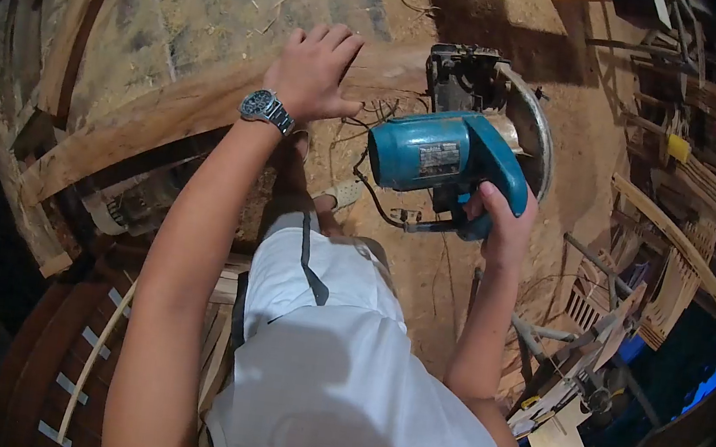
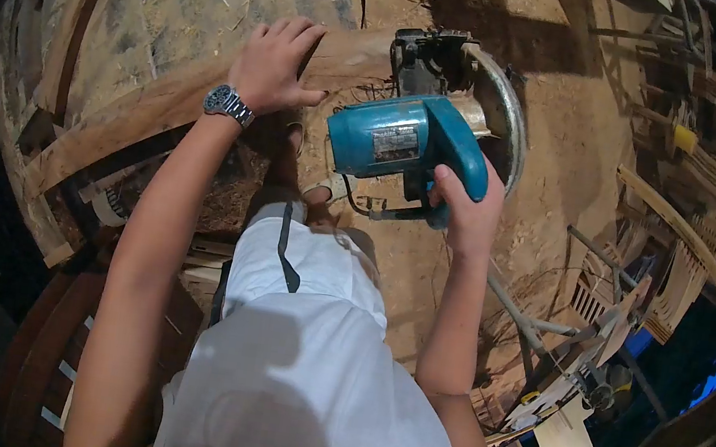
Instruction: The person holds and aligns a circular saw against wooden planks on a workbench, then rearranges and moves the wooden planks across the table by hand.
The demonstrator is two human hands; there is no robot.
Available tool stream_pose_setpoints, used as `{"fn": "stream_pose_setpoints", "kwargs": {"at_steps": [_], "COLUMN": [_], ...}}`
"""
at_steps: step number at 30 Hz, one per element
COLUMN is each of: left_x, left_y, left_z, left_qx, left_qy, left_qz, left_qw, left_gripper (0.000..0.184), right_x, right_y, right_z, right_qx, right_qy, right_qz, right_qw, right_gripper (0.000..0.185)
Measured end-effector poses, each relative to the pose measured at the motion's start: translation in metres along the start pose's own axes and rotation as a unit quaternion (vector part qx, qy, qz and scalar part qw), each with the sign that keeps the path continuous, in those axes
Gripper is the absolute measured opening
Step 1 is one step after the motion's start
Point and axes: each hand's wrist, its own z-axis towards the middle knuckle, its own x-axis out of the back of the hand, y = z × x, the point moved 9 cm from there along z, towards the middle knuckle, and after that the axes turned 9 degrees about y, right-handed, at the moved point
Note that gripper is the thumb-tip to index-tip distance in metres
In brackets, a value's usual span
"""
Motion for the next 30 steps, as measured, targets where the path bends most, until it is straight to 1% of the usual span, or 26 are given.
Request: {"fn": "stream_pose_setpoints", "kwargs": {"at_steps": [10, 12, 16, 18, 25, 28, 30], "left_x": [0.006, 0.004, 0.004, 0.009, 0.006, 0.011, 0.006], "left_y": [0.007, 0.005, 0.007, 0.01, 0.01, 0.011, 0.008], "left_z": [-0.002, 0.0, -0.004, -0.004, -0.008, -0.004, -0.003], "left_qx": [-0.007, -0.002, -0.001, -0.038, -0.028, -0.032, -0.008], "left_qy": [0.011, -0.009, -0.005, 0.051, 0.038, 0.056, 0.009], "left_qz": [0.0, -0.007, -0.013, -0.001, -0.002, -0.007, -0.03], "left_qw": [1.0, 1.0, 1.0, 0.998, 0.999, 0.998, 0.999], "left_gripper": [0.089, 0.09, 0.09, 0.087, 0.09, 0.089, 0.093], "right_x": [-0.004, -0.005, -0.007, -0.009, -0.011, -0.013, -0.013], "right_y": [-0.01, -0.012, -0.018, -0.019, -0.025, -0.031, -0.032], "right_z": [0.005, 0.008, 0.006, 0.008, 0.012, 0.017, 0.018], "right_qx": [0.002, 0.01, 0.01, 0.003, 0.018, 0.025, 0.016], "right_qy": [-0.004, -0.005, -0.001, -0.007, -0.016, -0.004, -0.005], "right_qz": [0.006, 0.015, 0.012, 0.016, 0.013, 0.006, 0.009], "right_qw": [1.0, 1.0, 1.0, 1.0, 1.0, 1.0, 1.0], "right_gripper": [0.03, 0.029, 0.027, 0.026, 0.024, 0.023, 0.022]}}
